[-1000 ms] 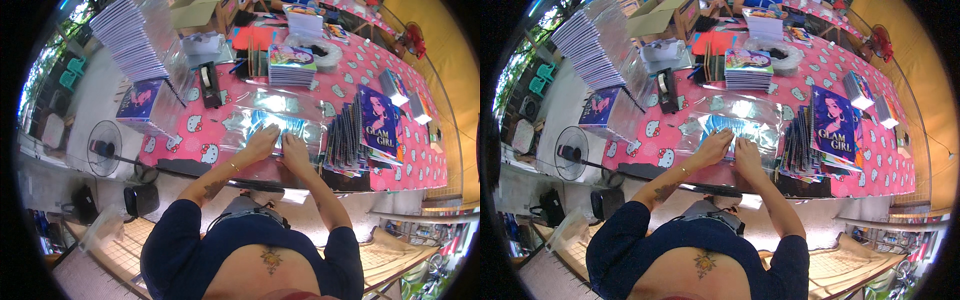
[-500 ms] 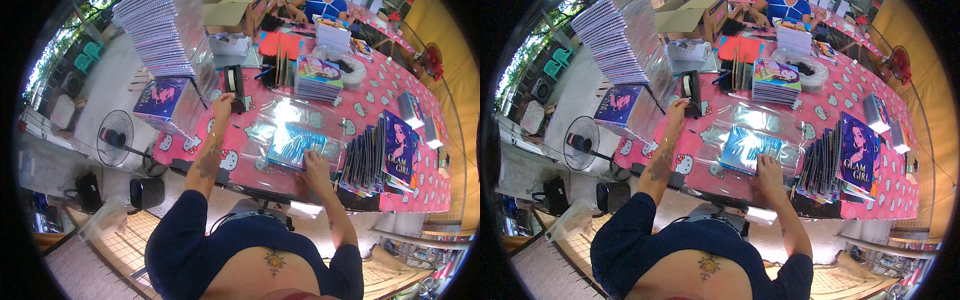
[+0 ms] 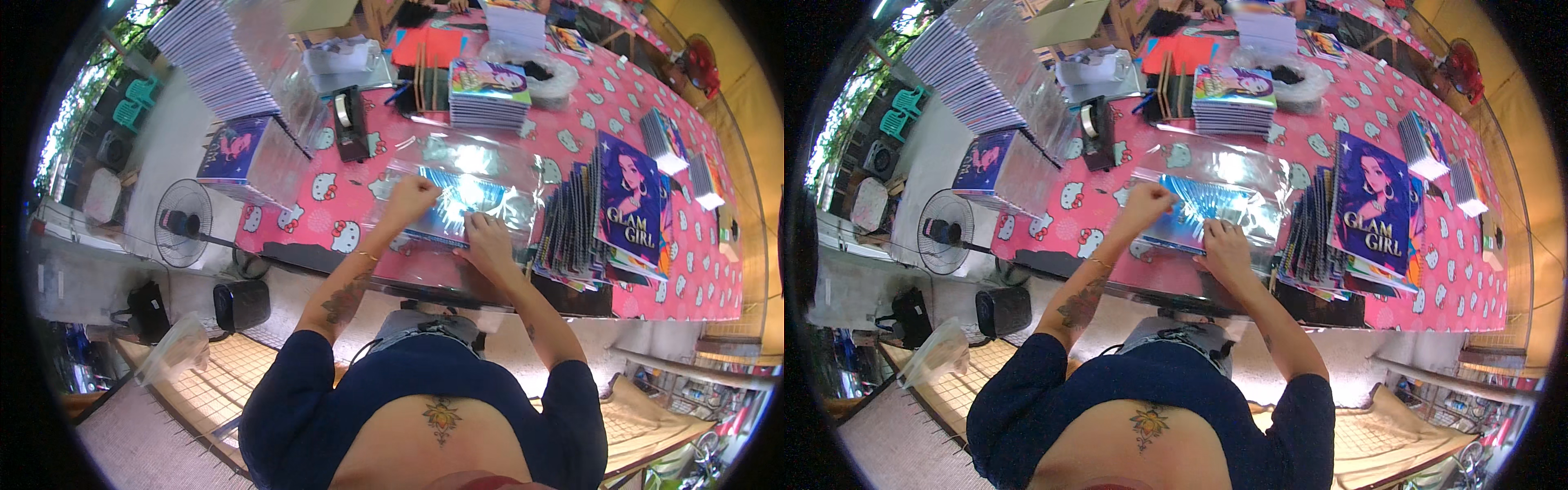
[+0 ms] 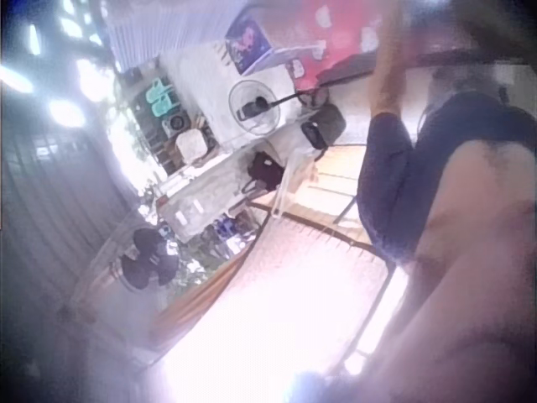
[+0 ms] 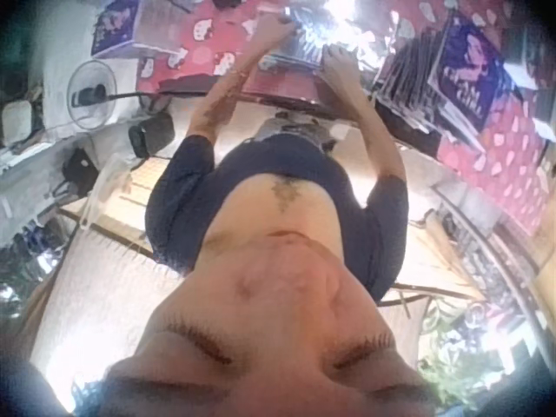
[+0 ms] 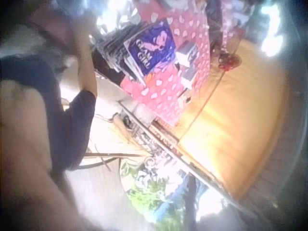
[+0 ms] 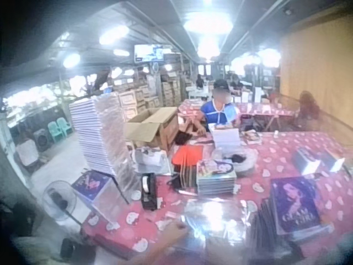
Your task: The person places notebooks into plastic bags, seals the bags with tape, and stacks the packaged notebooks on the table.
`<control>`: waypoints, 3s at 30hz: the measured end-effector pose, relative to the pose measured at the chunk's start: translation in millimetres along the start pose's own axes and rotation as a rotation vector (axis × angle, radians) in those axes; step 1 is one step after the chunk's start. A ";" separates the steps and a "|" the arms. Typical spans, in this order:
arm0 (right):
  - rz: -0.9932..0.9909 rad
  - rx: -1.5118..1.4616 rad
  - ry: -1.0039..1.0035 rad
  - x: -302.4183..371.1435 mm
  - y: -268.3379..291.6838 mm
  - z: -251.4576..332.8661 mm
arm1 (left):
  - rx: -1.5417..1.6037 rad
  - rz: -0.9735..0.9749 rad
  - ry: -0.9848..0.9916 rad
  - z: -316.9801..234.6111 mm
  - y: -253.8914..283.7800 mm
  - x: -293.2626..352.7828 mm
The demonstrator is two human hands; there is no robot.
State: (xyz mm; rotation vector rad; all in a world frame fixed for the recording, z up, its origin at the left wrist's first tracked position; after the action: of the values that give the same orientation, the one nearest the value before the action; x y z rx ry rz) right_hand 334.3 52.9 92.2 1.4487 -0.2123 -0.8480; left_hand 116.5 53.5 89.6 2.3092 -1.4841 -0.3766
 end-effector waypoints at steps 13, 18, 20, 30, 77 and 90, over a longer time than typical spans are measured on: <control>-0.123 -0.062 -0.041 -1.0 3.9 -9.5 | -0.805 0.078 -0.271 -22.7 -36.8 38.8; -0.209 -0.116 -0.132 -52.6 -25.4 -51.0 | -0.489 -0.111 -0.895 -17.5 -54.7 107.5; -0.024 -0.172 -0.251 -79.3 -41.0 -68.4 | -0.501 -0.085 -0.962 -21.1 -56.1 110.1; 0.180 -1.093 -0.753 -92.5 41.3 -91.4 | 0.534 -0.132 -0.168 22.8 53.1 29.4; -0.533 -0.719 -0.277 -63.0 105.3 -27.9 | -0.046 0.218 -0.813 -120.5 124.3 -35.7; -0.301 -0.447 0.135 -87.4 60.1 -0.8 | -0.340 -0.200 -0.767 -115.3 44.3 -33.8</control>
State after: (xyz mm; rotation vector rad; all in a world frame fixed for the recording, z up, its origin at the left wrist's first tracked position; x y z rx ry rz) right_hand 296.2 101.3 178.5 1.1207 0.2904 -0.9636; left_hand 114.3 86.2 213.4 2.1218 -1.3219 -1.5738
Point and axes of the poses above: each hand's wrist, its own x-axis away from the middle knuckle, its own y-axis out of the back of the hand, z = x × y, the point moved 2 cm from there along -x, towards the middle knuckle, and after that the axes turned 10 degrees about -z, right-handed, at the moved point
